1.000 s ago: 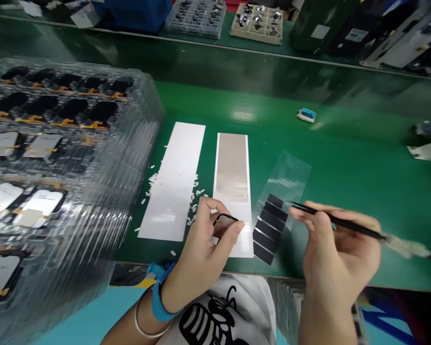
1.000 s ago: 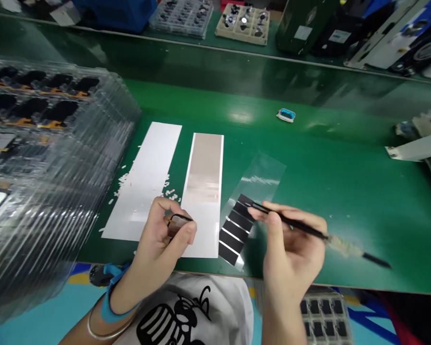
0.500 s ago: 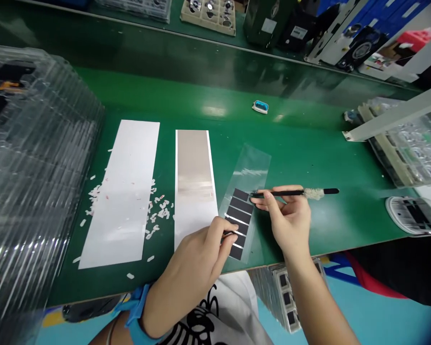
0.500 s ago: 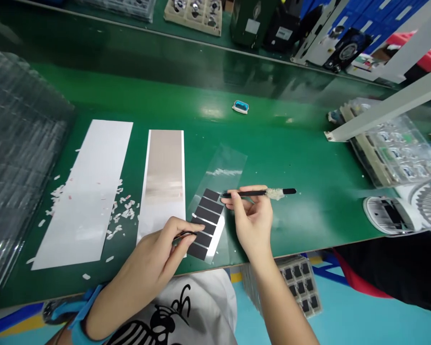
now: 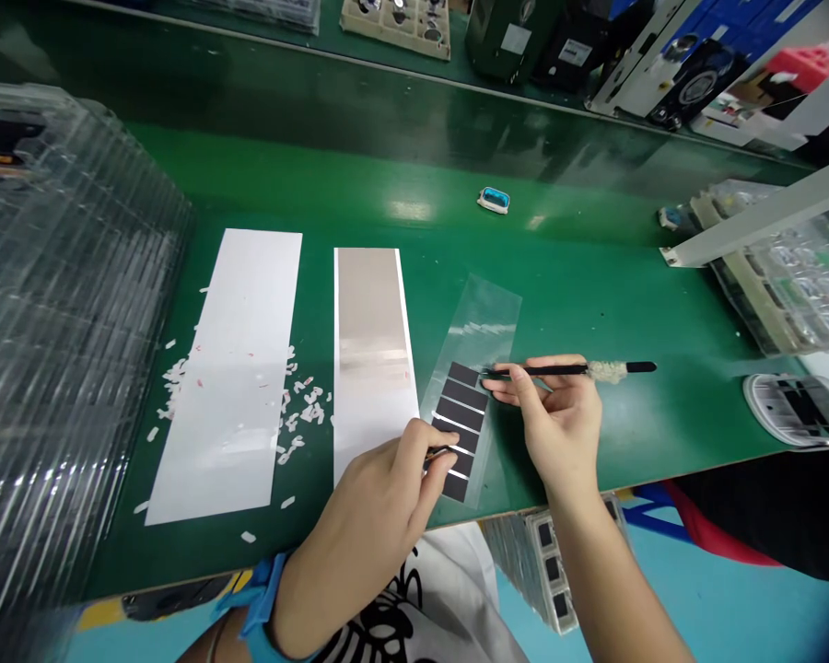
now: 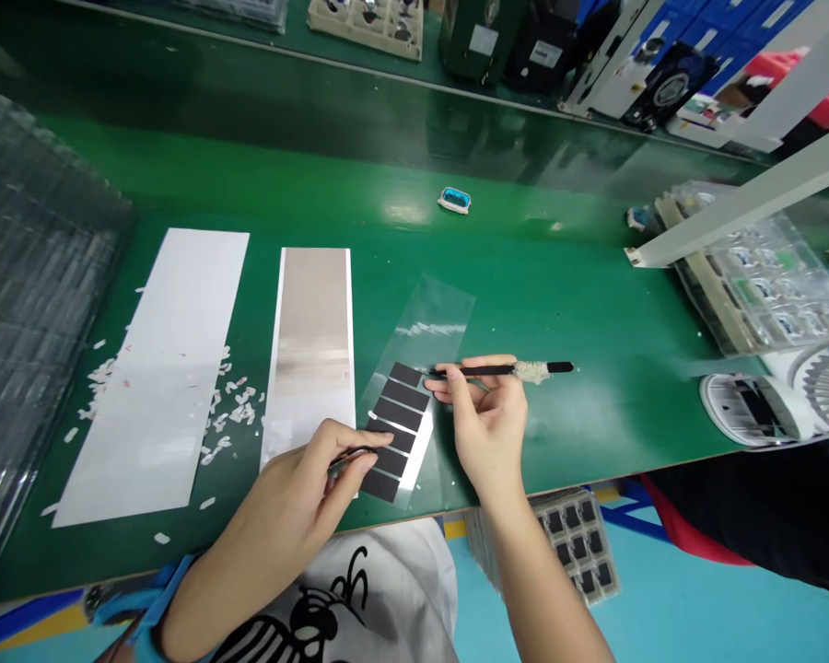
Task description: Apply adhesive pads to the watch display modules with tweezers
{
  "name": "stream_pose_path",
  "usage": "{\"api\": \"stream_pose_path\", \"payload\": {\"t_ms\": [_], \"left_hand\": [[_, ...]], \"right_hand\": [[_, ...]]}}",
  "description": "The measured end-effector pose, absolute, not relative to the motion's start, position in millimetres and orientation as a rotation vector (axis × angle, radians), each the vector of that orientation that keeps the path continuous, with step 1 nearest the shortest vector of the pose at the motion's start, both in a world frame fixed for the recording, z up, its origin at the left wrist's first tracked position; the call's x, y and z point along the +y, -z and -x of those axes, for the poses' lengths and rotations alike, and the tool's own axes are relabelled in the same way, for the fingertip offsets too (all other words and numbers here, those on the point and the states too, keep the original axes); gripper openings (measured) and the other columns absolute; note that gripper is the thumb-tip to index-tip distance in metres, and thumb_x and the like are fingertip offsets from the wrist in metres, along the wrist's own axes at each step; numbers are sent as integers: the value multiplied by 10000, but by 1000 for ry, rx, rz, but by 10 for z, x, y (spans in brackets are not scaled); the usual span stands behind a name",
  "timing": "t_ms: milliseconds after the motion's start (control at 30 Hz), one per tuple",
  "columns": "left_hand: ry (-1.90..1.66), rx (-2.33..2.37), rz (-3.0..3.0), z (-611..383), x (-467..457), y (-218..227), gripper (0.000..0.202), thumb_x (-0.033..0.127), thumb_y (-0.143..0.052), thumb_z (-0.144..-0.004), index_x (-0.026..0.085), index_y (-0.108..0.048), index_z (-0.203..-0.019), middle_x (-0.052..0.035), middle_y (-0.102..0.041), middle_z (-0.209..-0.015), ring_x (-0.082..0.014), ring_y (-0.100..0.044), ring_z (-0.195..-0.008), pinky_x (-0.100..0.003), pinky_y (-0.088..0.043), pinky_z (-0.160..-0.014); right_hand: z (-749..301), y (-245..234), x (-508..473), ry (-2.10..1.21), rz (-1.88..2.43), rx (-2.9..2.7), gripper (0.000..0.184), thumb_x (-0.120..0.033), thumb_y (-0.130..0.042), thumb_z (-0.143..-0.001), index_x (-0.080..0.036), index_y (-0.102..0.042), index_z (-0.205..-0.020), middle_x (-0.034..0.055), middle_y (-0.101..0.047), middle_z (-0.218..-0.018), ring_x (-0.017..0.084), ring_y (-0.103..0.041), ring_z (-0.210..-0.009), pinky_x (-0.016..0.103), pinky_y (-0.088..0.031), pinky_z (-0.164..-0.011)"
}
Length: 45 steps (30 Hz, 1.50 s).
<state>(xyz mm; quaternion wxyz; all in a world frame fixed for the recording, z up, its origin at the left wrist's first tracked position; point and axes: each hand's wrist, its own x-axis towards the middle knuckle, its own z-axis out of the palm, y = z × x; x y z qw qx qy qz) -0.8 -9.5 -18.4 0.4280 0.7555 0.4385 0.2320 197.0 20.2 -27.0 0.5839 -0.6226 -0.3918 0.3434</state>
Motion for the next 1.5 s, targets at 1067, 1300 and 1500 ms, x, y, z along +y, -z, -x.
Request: {"api": "stream_pose_path", "payload": {"t_ms": [1067, 1300, 1500], "left_hand": [[-845, 1050, -2011, 38, -43, 192, 201, 197, -566, -985, 190, -688, -1144, -33, -745, -952, -175, -690, -826, -303, -551, -713], [-905, 1195, -1855, 140, -51, 101, 345, 218, -491, -1020, 203, -593, -1349, -8, -633, -797, -119, -566, -620, -234, -446, -540], [-939, 1214, -1816, 245, -31, 80, 481, 128, -423, -1004, 238, -464, -1470, -52, -661, -994, -145, -614, -807, -261, -502, -710]], "right_hand": [[-2021, 300, 232, -701, 1379, -962, 331, -356, -785, -800, -219, -509, -918, 38, -755, -813, 217, -738, -570, 265, -618, -486], [-1505, -82, -54, -542, 1087, -1042, 208, -78, -669, -881, -195, -523, -971, 24, -726, -836, 210, -761, -786, 299, -668, -653], [-1038, -76, -178, -698, 890, -1216, 289, 38, -553, -882, -195, -505, -1045, 39, -706, -904, 212, -744, -910, 388, -676, -774]]}}
